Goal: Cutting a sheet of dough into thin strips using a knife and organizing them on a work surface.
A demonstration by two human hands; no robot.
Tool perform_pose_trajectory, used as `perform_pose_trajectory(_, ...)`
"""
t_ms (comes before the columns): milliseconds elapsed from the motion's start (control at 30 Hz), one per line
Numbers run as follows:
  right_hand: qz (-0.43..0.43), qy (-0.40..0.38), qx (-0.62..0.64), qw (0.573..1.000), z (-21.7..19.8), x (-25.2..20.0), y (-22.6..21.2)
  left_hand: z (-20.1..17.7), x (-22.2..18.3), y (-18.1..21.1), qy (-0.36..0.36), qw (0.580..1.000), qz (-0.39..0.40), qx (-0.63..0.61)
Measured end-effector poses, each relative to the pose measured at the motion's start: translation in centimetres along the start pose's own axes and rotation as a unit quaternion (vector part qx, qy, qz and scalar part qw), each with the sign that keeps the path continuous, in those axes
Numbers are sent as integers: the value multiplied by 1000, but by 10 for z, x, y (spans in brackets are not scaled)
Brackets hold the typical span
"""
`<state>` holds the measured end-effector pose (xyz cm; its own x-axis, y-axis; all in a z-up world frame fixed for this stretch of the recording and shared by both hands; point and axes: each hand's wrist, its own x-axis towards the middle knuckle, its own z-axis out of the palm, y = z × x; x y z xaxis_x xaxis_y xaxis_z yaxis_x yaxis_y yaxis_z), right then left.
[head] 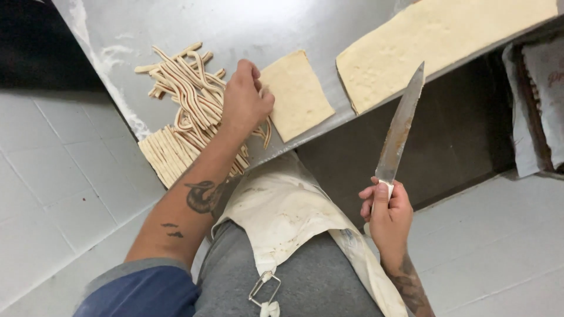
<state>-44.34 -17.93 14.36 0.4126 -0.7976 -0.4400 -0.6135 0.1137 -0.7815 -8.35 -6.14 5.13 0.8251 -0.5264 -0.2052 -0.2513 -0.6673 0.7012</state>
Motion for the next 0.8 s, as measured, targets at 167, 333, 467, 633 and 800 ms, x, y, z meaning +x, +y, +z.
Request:
perform_pose_trajectory(167,12,-18,3,1000,-19,37,-34,-53,-6,20,-6,977,-160,-143)
perform_pose_trajectory(333,0,-40,-11,999,-52,83,-45,-86,33,-5,143,983,-93,-66)
perform_pose_trajectory(467,-37,-55,-7,998,-76,115,-45,-62,56,68,-25,991,-21,133)
perform_pose_trajectory(633,-65,-98,-14,993,-117,149,-57,6,89,61,-182,950,-19,251)
perform_pose_trajectory(800,-32,-151,-37,987,-163,192,-42,6,111,63,-348,892,-80,277)
